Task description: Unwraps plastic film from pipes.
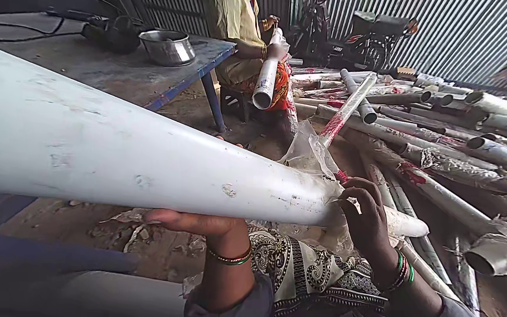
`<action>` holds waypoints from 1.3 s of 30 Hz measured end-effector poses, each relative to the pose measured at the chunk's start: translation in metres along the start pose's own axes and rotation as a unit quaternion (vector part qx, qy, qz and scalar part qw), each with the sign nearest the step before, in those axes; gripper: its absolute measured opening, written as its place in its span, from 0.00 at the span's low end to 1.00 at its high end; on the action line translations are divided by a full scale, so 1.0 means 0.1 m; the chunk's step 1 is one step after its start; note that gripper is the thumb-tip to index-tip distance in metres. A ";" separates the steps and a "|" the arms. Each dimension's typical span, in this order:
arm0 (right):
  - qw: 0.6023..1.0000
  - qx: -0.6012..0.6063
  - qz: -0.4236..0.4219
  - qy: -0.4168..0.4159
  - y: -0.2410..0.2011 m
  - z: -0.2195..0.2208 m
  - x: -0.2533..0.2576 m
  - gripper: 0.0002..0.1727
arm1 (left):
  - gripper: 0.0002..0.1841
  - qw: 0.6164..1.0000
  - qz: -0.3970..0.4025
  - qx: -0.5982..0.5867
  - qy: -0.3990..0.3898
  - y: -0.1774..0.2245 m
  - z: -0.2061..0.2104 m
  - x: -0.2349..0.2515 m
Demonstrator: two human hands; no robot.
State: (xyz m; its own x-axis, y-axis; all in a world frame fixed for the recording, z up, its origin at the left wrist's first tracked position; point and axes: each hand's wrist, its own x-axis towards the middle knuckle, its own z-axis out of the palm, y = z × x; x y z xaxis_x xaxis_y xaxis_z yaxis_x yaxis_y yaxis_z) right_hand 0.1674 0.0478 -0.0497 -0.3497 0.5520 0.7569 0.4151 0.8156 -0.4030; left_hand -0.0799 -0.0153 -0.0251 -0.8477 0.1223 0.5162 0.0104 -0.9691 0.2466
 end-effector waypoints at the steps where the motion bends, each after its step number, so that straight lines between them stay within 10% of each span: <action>1: 1.000 0.022 0.004 -0.009 -0.01 -0.03 0.00 0.11 | 0.32 1.000 0.006 0.008 0.009 0.00 0.01 0.00; 19: 0.987 -0.104 -0.107 -0.065 -0.14 -0.10 0.26 0.11 | 0.30 0.999 -0.010 -0.040 -0.013 0.02 0.00 -0.03; 26: 0.991 0.106 0.070 -0.051 0.12 -0.33 0.23 0.07 | 0.31 0.999 -0.007 -0.042 -0.006 -0.05 -0.08 0.01; 30: 0.964 0.199 0.172 -0.047 0.16 -0.36 0.12 0.13 | 0.36 0.999 -0.005 -0.028 -0.016 -0.07 -0.08 0.02; 39: 0.997 0.011 0.056 -0.053 0.12 -0.36 0.11 0.31 | 0.41 0.999 -0.022 -0.019 -0.015 -0.04 -0.05 0.03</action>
State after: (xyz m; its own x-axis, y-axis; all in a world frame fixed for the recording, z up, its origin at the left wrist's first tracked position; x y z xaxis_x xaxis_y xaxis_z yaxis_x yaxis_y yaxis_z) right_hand 0.1989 0.0570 -0.0279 -0.3901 0.6536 0.6485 0.4382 0.7512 -0.4936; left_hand -0.0855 -0.0117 -0.0286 -0.8311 0.1701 0.5294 -0.0474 -0.9702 0.2375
